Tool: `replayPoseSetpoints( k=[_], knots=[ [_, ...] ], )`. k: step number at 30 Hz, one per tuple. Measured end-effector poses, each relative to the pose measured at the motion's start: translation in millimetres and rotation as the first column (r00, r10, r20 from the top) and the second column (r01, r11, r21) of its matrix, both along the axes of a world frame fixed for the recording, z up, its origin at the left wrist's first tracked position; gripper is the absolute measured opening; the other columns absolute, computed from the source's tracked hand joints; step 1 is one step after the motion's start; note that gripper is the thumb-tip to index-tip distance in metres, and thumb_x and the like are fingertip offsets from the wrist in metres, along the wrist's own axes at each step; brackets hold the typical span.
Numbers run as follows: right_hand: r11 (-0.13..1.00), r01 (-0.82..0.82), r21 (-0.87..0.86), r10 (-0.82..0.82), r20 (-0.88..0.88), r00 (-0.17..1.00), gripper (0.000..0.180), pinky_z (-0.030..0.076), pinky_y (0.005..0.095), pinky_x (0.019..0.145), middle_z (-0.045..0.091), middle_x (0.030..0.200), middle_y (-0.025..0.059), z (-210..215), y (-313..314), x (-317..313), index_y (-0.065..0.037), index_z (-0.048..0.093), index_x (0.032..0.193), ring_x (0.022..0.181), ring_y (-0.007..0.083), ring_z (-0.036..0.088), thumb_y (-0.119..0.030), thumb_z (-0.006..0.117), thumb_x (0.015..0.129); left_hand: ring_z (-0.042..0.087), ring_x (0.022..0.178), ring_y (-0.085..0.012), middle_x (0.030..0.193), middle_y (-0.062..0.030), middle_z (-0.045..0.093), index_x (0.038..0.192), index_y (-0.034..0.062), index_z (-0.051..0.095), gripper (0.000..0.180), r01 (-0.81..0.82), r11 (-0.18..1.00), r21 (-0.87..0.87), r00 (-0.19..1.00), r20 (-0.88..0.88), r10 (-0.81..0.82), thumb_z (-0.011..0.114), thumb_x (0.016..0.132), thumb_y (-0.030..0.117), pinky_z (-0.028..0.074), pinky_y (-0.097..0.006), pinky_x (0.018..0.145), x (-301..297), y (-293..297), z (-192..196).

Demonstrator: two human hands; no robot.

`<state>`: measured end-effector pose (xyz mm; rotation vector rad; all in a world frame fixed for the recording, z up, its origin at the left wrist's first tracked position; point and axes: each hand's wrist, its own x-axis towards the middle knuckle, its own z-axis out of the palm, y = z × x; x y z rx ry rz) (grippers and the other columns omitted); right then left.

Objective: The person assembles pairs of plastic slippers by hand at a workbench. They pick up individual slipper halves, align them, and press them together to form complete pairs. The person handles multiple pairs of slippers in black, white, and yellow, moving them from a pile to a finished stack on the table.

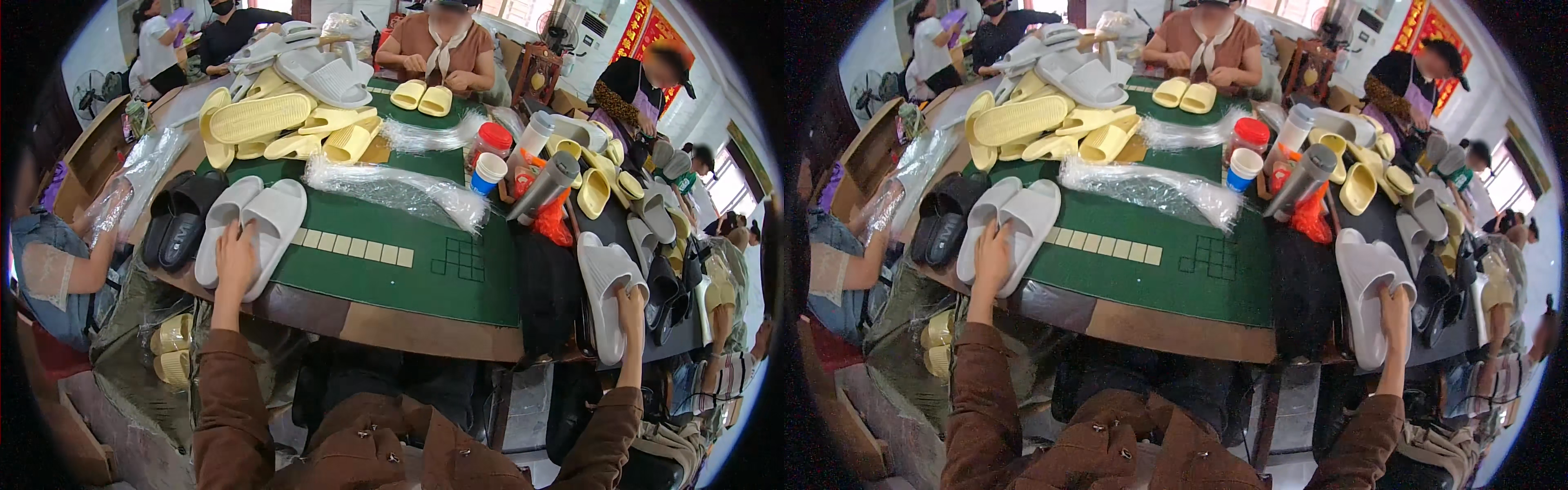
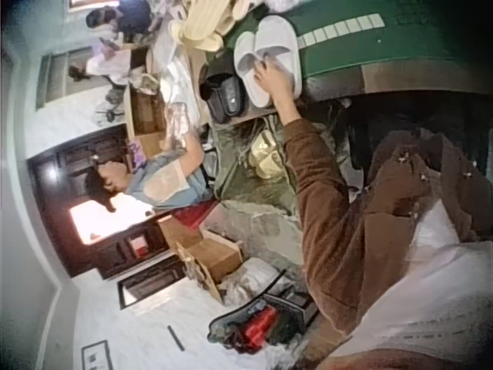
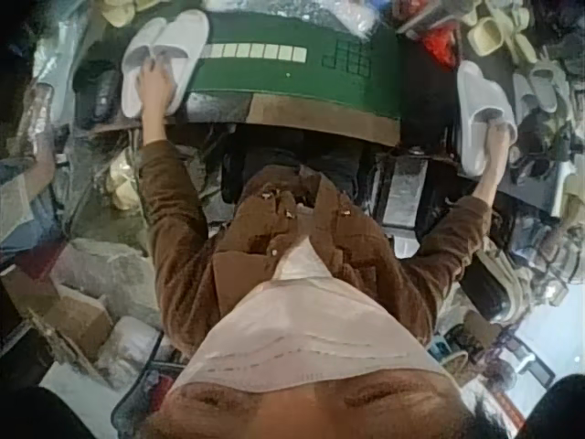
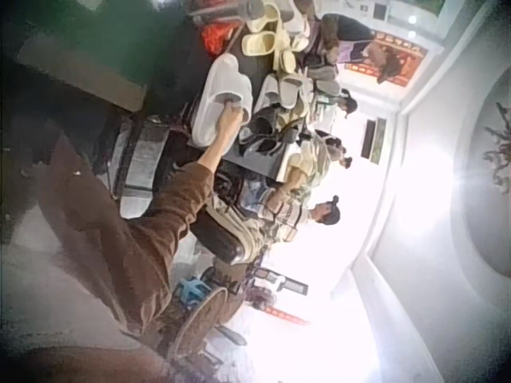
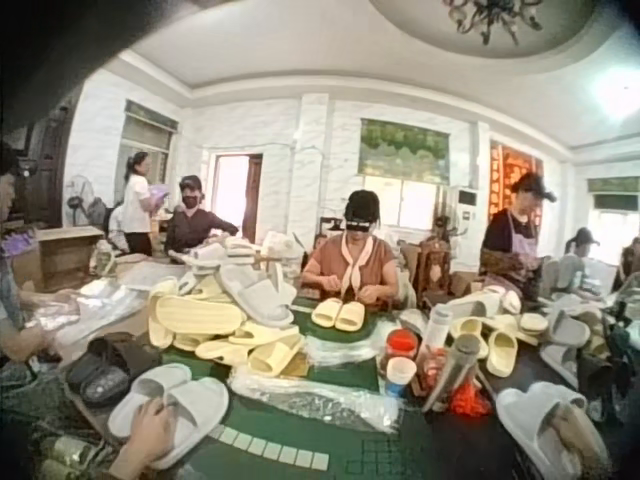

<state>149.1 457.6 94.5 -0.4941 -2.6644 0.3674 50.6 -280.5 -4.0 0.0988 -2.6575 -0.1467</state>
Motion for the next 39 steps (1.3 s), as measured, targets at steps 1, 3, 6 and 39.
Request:
replayPoseSetpoints(
  k=[1,3,6,39],
  knots=[
    [0.998,-0.01,-0.058,0.013,0.045,0.999,0.034,0.042,0.0455,0.074,0.058,0.086,0.0294,9,-8,5,0.009,0.055,0.089,0.084,0.0412,0.057,-0.024,0.053,0.087,0.045,0.119,-0.0368,0.128,-0.0199,0.048,0.119,0.0092,0.057,0.04,0.021,1.0,0.011,1.0,0.001,-0.021,0.05,0.08,0.002,0.035,-0.049,0.1,-4,-4,-1],
    [1.0,-0.007,0.015,0.006,0.008,1.0,0.036,0.039,0.0437,0.062,0.055,0.071,0.0257,2,-4,9,0.008,0.051,0.072,0.066,0.0338,0.054,-0.025,0.058,0.085,0.043,0.12,-0.038,0.129,-0.0203,0.047,0.117,0.0079,0.058,0.04,0.07,0.996,0.057,0.997,-0.047,-0.067,0.051,0.079,-0.001,0.034,-0.048,0.101,-10,-8,-4],
    [0.991,-0.113,0.067,0.118,-0.064,0.991,0.041,0.038,0.0412,0.057,0.05,0.063,0.0236,9,-68,13,0.009,0.049,0.068,0.057,0.0291,0.048,-0.026,0.061,0.085,0.042,0.122,-0.039,0.13,-0.0205,0.047,0.112,0.0056,0.06,0.038,0.131,0.98,0.149,0.975,-0.2,-0.1,0.053,0.077,-0.005,0.033,-0.045,0.102,-1,-9,-10],
    [0.203,-0.472,-0.858,0.441,-0.351,0.826,0.02,0.052,0.0301,0.078,0.06,0.105,0.0189,1,-288,2,0.004,0.044,0.111,0.087,0.0215,0.064,-0.007,0.033,0.099,0.022,0.133,-0.0411,0.142,-0.0179,0.03,0.136,0.0106,0.04,0.06,0.623,0.775,0.108,0.782,-0.091,-0.616,0.06,0.085,0.034,0.013,-0.066,0.102,32,259,36]
  ],
)
